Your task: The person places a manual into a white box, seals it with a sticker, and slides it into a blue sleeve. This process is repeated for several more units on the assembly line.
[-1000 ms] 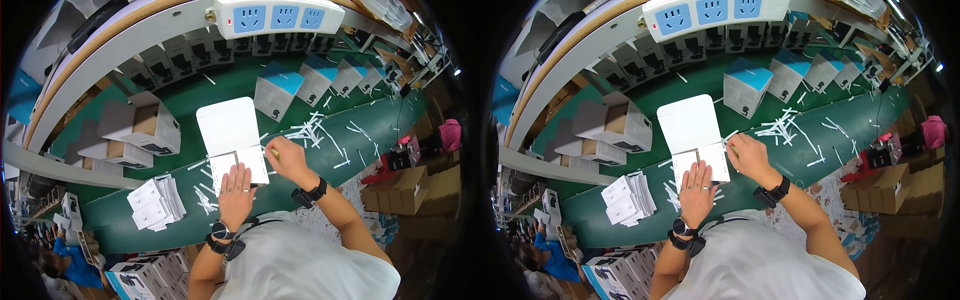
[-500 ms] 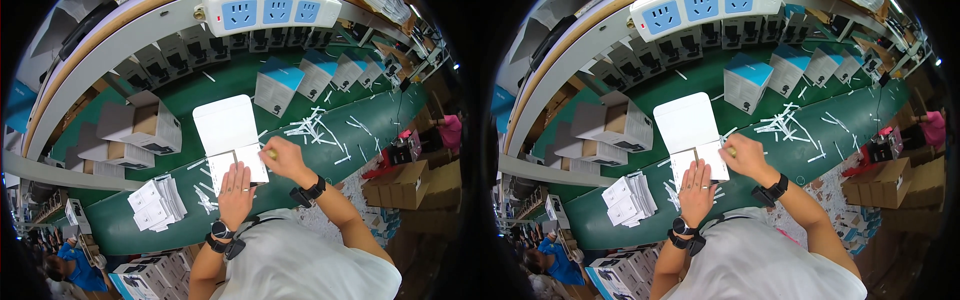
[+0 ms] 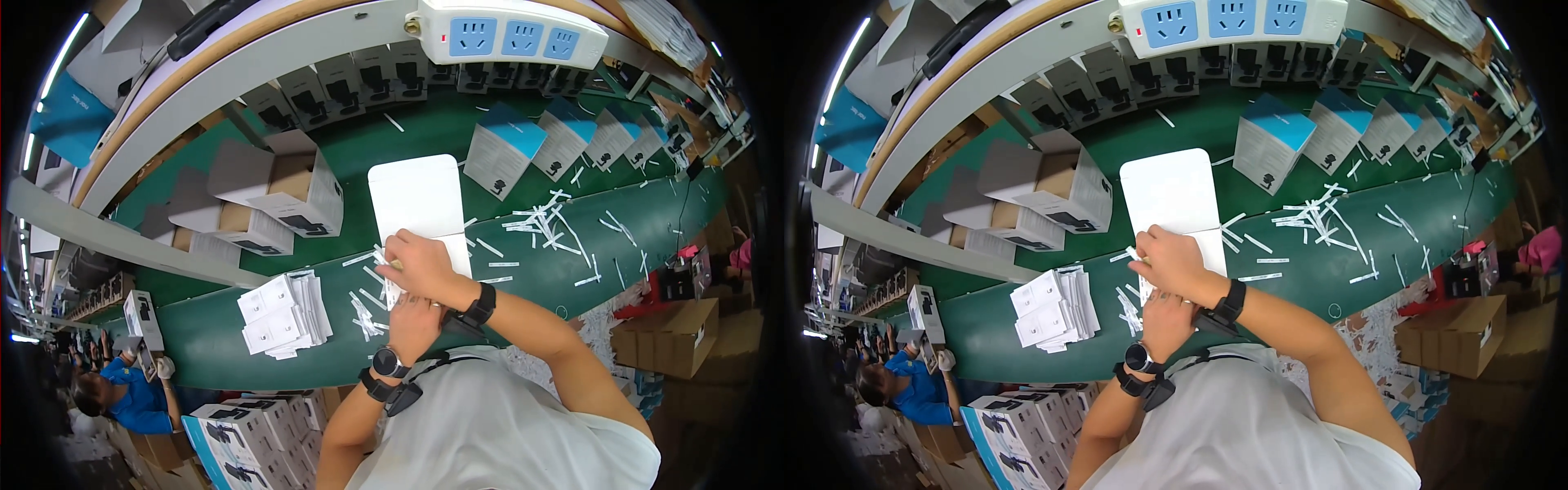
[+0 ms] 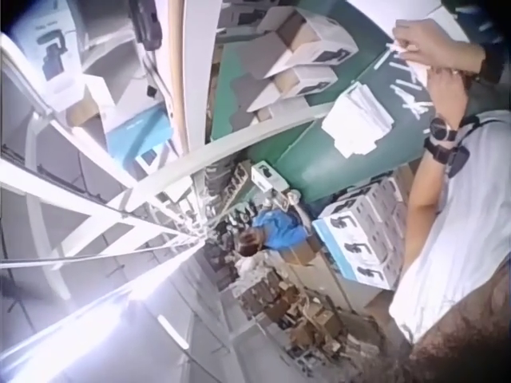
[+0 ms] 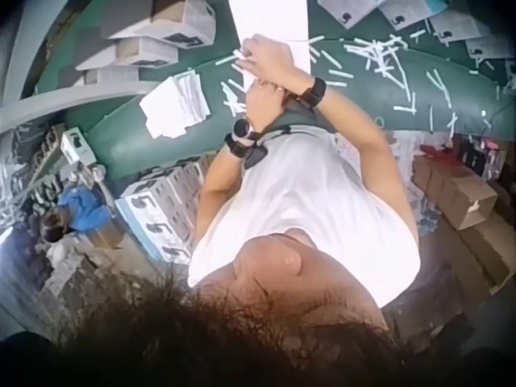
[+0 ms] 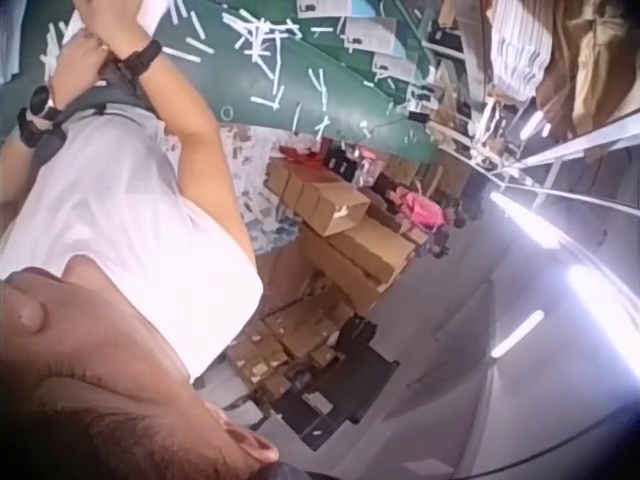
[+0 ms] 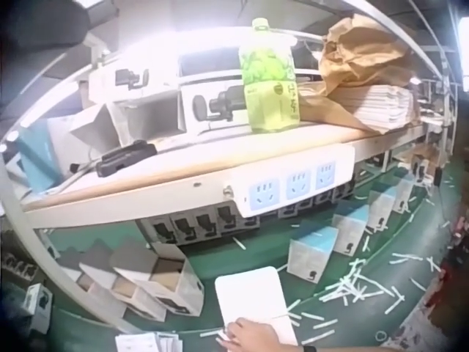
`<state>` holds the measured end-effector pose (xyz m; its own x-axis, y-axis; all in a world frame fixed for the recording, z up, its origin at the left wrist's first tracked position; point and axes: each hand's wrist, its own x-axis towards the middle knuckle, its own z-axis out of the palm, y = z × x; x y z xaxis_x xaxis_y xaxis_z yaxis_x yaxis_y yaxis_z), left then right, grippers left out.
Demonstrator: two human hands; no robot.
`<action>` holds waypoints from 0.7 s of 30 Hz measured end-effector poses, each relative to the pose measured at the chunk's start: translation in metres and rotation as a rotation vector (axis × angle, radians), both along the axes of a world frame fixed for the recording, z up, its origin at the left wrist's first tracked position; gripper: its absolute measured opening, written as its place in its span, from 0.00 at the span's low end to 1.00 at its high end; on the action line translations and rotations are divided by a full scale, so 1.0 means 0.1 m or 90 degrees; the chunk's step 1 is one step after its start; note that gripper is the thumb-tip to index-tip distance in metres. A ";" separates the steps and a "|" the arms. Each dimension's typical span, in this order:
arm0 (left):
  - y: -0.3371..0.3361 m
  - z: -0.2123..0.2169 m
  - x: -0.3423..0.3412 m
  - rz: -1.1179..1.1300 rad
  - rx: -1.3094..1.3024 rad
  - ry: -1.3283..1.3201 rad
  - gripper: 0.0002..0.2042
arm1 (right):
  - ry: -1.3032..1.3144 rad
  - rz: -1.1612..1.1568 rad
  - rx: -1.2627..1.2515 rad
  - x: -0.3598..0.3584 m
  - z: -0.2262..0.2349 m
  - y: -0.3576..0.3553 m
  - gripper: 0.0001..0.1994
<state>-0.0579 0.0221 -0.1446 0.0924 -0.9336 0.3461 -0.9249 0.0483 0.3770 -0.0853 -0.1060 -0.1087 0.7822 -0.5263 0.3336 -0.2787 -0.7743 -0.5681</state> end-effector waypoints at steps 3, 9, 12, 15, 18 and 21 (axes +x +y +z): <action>-0.04 0.10 0.03 0.006 0.003 -0.027 0.22 | -0.203 0.062 0.310 -0.09 0.10 -0.19 0.09; -0.07 0.20 0.03 -0.024 -0.001 -0.063 0.34 | -0.315 -0.095 0.868 -0.61 0.49 -1.50 0.39; -0.02 0.36 0.16 -0.048 0.015 0.056 0.33 | -0.037 0.046 0.738 -0.60 0.40 -1.20 0.40; 0.06 0.28 0.33 -0.085 0.002 0.250 0.28 | 0.020 0.303 0.216 -0.75 0.58 -0.64 0.13; 0.11 0.26 0.34 -0.044 0.041 0.588 0.20 | 0.038 0.230 0.041 -0.75 0.63 -0.35 0.10; 0.14 0.15 0.34 -0.045 -0.013 0.682 0.17 | 0.011 0.221 0.061 -0.75 0.54 -0.34 0.12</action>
